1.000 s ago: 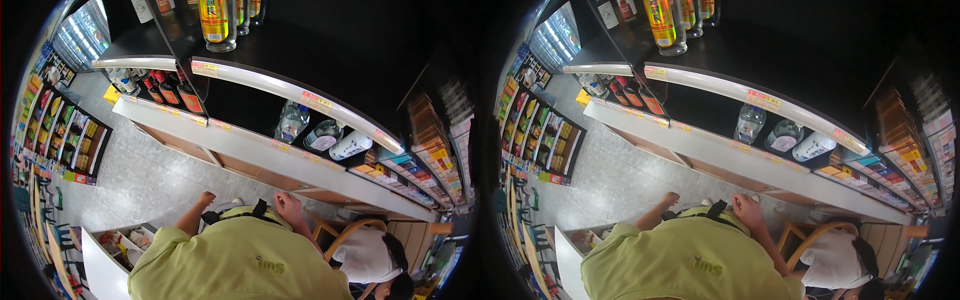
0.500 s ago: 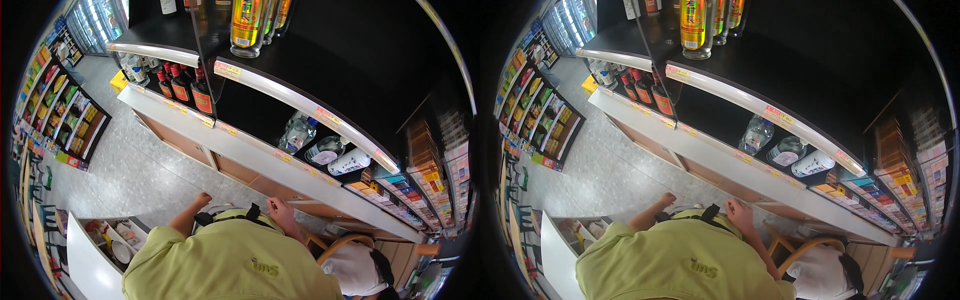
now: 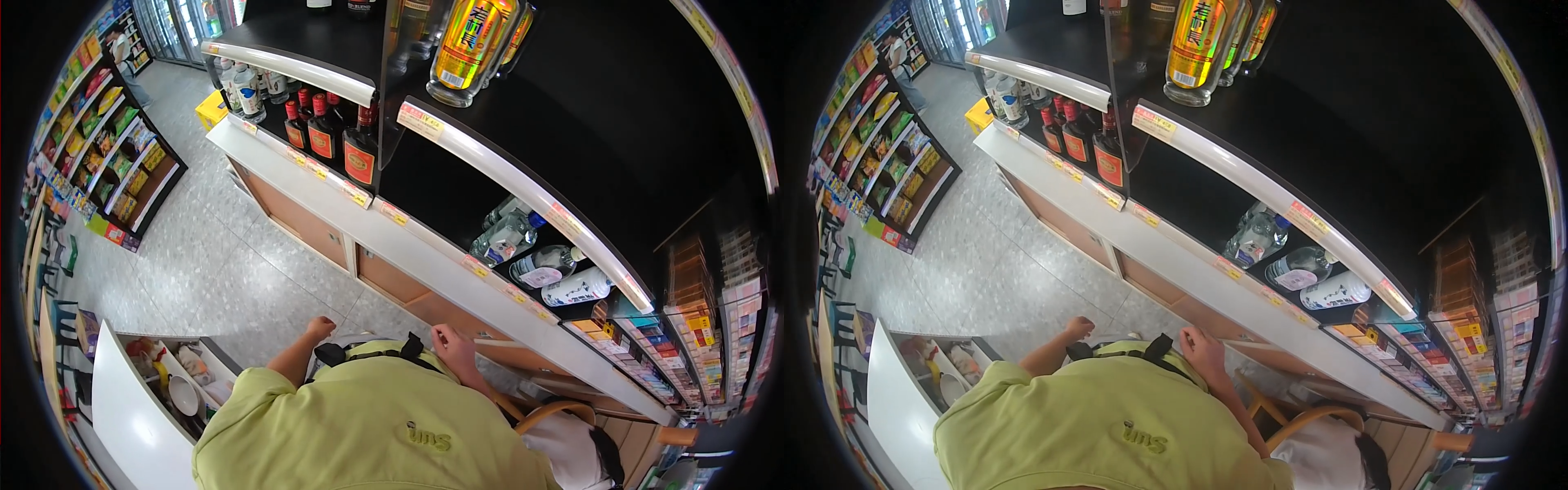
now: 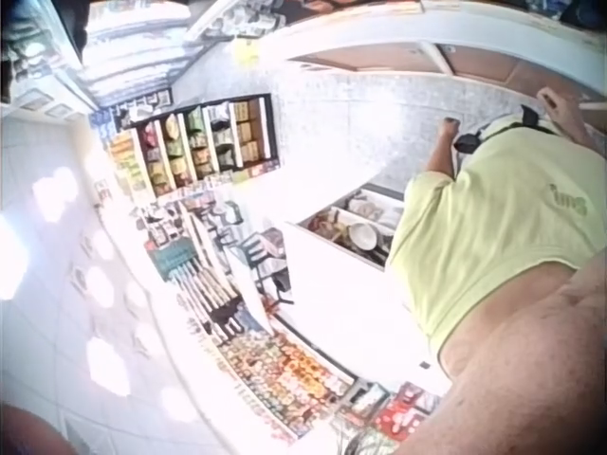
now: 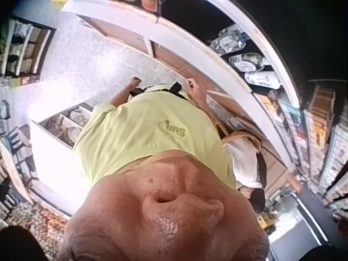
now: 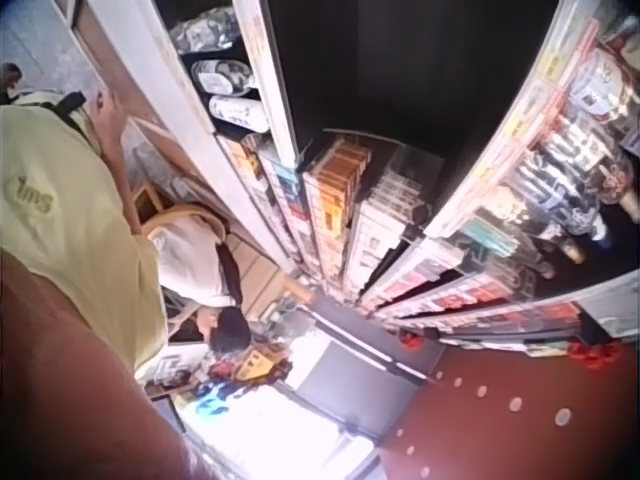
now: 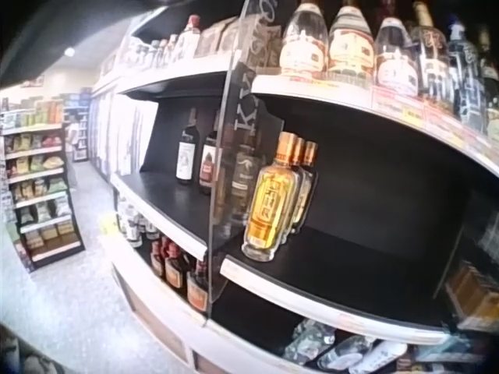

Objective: Organize and restock bottles of alcohol on the store shelf.

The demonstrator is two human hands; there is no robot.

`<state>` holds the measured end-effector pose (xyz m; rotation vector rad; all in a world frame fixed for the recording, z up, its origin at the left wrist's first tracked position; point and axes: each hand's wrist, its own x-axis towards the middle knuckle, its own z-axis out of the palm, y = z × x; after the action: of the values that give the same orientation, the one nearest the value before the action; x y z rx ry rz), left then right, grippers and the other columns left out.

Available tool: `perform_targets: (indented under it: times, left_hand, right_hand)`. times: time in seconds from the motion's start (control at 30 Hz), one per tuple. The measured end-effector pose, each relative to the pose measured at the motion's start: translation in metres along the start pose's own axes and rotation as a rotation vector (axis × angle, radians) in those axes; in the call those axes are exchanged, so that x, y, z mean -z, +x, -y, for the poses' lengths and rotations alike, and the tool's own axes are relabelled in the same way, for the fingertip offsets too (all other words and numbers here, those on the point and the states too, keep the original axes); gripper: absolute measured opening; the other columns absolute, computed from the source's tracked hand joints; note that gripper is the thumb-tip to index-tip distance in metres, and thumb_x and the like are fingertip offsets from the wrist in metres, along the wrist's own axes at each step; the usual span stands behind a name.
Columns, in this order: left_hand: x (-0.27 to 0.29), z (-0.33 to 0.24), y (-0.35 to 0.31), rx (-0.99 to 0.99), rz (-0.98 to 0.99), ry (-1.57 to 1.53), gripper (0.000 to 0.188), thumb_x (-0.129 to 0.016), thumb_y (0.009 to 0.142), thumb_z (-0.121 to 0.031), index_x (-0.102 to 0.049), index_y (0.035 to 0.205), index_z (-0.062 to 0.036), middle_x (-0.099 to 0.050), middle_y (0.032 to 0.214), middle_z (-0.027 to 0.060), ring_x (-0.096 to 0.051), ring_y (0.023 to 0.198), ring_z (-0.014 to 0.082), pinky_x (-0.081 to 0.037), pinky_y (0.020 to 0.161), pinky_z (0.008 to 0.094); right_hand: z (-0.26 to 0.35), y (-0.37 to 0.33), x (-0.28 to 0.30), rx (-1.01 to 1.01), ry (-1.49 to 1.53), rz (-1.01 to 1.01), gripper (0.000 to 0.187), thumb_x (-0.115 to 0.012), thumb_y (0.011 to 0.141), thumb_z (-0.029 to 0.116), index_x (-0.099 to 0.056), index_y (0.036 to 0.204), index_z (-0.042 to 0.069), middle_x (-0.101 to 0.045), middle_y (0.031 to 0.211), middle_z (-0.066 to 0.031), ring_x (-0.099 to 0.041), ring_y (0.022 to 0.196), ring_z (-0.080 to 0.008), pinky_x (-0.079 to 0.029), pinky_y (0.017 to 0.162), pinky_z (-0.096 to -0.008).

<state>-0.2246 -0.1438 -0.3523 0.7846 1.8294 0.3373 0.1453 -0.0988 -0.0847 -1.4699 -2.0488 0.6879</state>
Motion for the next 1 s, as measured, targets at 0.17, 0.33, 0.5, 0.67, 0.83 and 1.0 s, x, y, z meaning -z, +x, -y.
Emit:
perform_targets:
  times: [0.17,0.33,0.5,0.67,0.83,1.0]
  left_hand:
    - [0.005,0.001,0.006,-0.023,-0.014,-0.002,0.031,-0.071,0.079,-0.029,-0.073,0.098,-0.0049,-0.073,0.08,0.0109,-0.07,0.069,0.0196,-0.057,0.068,0.0345]
    - [0.013,0.013,0.014,-0.03,0.006,0.024,0.03,-0.071,0.078,-0.028,-0.073,0.095,-0.0041,-0.073,0.082,0.0118,-0.071,0.07,0.0211,-0.057,0.069,0.0355]
    - [0.019,0.024,0.015,0.014,-0.022,0.032,0.031,-0.07,0.077,-0.029,-0.074,0.096,-0.0046,-0.073,0.081,0.0114,-0.07,0.07,0.022,-0.057,0.069,0.0358]
    - [0.012,-0.004,-0.013,0.109,-0.023,0.066,0.032,-0.07,0.077,-0.03,-0.074,0.096,-0.0053,-0.073,0.081,0.0114,-0.071,0.07,0.0216,-0.057,0.069,0.0352]
    - [-0.002,-0.009,-0.03,0.0,0.001,0.054,0.035,-0.068,0.077,-0.032,-0.075,0.099,-0.0059,-0.074,0.085,0.0125,-0.072,0.075,0.0233,-0.057,0.077,0.0367]
    - [-0.006,-0.008,-0.031,0.036,-0.014,0.081,0.035,-0.067,0.078,-0.033,-0.075,0.1,-0.0063,-0.074,0.087,0.0138,-0.072,0.082,0.0253,-0.056,0.079,0.0383]
  right_hand:
    - [0.008,0.002,-0.009,0.004,0.006,0.01,0.012,-0.067,0.091,0.022,-0.068,0.094,0.01,-0.07,0.08,-0.0088,-0.069,0.065,-0.0228,-0.053,0.059,-0.0338]
    - [0.014,0.002,-0.015,-0.006,-0.005,0.022,0.013,-0.067,0.091,0.022,-0.068,0.094,0.009,-0.07,0.08,-0.0091,-0.069,0.063,-0.0225,-0.053,0.058,-0.0331]
    - [0.014,0.006,-0.011,0.008,-0.019,0.057,0.009,-0.067,0.089,0.02,-0.067,0.091,0.011,-0.069,0.077,-0.0068,-0.067,0.064,-0.0245,-0.052,0.058,-0.0362]
    - [0.003,0.016,-0.012,0.063,-0.007,0.092,0.008,-0.067,0.089,0.02,-0.067,0.09,0.012,-0.069,0.076,-0.0062,-0.067,0.063,-0.0251,-0.052,0.057,-0.0366]
    - [-0.001,0.028,-0.007,0.114,0.014,0.14,0.011,-0.068,0.09,0.021,-0.068,0.092,0.01,-0.07,0.078,-0.0098,-0.07,0.065,-0.0245,-0.052,0.058,-0.0348]
    - [-0.012,0.035,0.013,0.104,0.071,0.153,0.01,-0.067,0.09,0.02,-0.068,0.092,0.011,-0.069,0.075,-0.0092,-0.07,0.064,-0.0256,-0.052,0.057,-0.0359]
